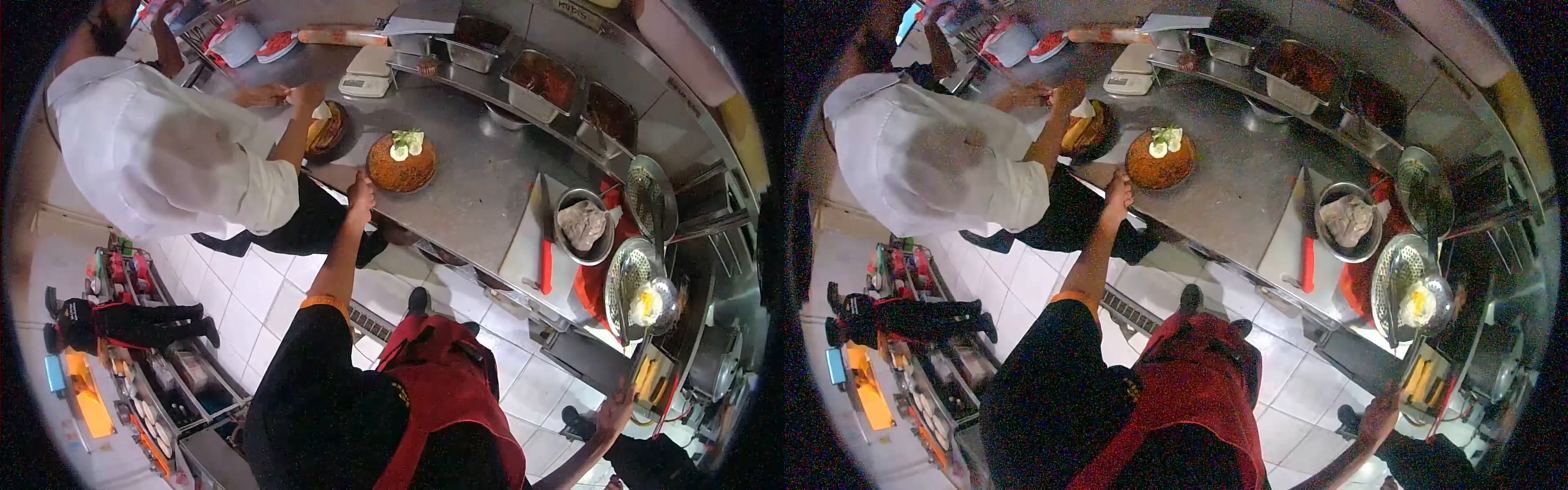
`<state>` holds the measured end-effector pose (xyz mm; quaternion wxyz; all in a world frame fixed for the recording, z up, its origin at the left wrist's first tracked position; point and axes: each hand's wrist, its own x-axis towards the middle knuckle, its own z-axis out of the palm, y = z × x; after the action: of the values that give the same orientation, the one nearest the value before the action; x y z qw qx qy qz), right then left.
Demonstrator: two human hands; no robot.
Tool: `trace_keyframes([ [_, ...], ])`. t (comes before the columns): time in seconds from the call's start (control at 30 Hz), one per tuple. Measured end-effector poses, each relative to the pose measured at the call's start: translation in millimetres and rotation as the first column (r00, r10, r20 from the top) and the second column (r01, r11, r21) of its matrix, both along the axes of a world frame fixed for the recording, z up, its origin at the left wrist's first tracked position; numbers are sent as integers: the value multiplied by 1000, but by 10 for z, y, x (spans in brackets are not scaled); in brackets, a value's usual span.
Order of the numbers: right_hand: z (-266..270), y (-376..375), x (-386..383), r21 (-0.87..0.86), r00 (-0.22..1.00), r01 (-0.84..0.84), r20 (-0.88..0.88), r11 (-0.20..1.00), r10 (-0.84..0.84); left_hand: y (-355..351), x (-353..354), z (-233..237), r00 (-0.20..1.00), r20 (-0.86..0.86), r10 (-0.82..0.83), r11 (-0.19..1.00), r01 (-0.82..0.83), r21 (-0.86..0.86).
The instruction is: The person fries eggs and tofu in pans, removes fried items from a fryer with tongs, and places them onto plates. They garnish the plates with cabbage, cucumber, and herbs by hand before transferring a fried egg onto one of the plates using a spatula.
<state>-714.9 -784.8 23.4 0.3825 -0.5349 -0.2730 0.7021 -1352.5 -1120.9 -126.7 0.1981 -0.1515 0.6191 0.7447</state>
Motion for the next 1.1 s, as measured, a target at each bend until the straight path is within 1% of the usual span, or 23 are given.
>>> trace_keyframes([
  [0.03, 39, 2, 29, 5, 1000, -1, 2, 1000, 1, 52, 60, 99, 1000, 2, 1, 1000, -1, 5],
  [0.1, 61, 57, 283, 16, 957, -289, 2, 957, 289, 137, 150, 257, 996, 73, 50, 995, -43, -94],
  [0.13, -56, 118, 362, 55, 963, -270, -5, 961, 271, 104, 87, 115, 996, 92, 8, 998, -2, -66],
  [0.17, -197, 195, 463, 95, 967, -251, -12, 963, 253, 92, 103, 123, 995, 96, 0, 998, 6, -61],
  [0.2, -73, 125, 305, 216, 891, -364, 363, 906, 271, 81, 174, 124, 999, -6, -37, 998, 36, -46],
  [0.23, 8, 61, 231, 255, 838, -384, 501, 888, 218, 93, 217, 89, 991, -102, -83, 996, 80, -30],
  [0.27, 4, 47, 174, 260, 847, -363, 492, 895, 201, -58, 29, -409, 979, -96, -181, 966, 196, 169],
  [0.33, -2, -22, 84, 235, 904, -256, 401, 938, 147, -26, 142, -708, 867, -479, -139, 982, 183, 45],
  [0.4, -12, -54, -24, 189, 951, -149, 297, 971, 88, -43, 24, -449, 965, -140, -221, 975, 221, -19],
  [0.43, -194, 0, 14, 192, 957, -99, 287, 976, 41, 33, 45, -328, 989, -46, -139, 989, 136, -58],
  [0.47, 113, -143, -204, 78, 982, -95, 168, 992, 81, 14, -37, -387, 992, -13, -127, 986, 127, 111],
  [0.5, 15, -87, -194, 11, 990, -28, 136, 1000, 26, -20, -1, -267, 980, 6, -199, 973, 196, 123],
  [0.53, 58, -114, -235, 21, 980, -53, 194, 998, 47, 18, 90, -151, 981, -44, -189, 977, 193, 91],
  [0.57, 146, -189, -384, 69, 965, -36, 260, 997, 16, 30, 156, -60, 980, -98, -170, 983, 176, 55],
  [0.6, 70, -235, -360, 248, 913, -163, 406, 955, 51, 7, 183, -35, 977, -95, -190, 979, 196, 63],
  [0.67, 4, -277, -429, 313, 869, -194, 494, 930, 15, -3, 171, -2, 984, -16, -177, 984, 177, 32],
  [0.7, 19, -300, -506, 223, 898, -74, 440, 972, -33, 70, 277, 151, 992, -14, -129, 991, 128, -45],
  [0.8, -145, -305, -576, 298, 900, -45, 426, 954, -90, 58, 339, 61, 990, -60, -125, 992, 127, 27],
  [0.87, -207, -311, -617, 315, 895, -29, 431, 948, -116, 48, 342, 54, 990, -56, -133, 991, 131, -33],
  [0.93, -296, -316, -636, 404, 845, -82, 512, 911, -151, 82, 375, 104, 988, -67, -137, 989, 133, -65],
  [0.97, -322, -323, -629, 402, 846, -83, 511, 912, -148, 89, 406, 128, 987, -75, -140, 986, 133, -97],
  [1.07, -285, -345, -666, 314, 880, -29, 458, 949, -125, 62, 473, 226, 984, -41, -171, 981, 165, -105],
  [1.1, -280, -331, -623, 270, 905, -22, 415, 963, -96, 6, 455, 117, 986, -46, -157, 982, 152, -110],
])
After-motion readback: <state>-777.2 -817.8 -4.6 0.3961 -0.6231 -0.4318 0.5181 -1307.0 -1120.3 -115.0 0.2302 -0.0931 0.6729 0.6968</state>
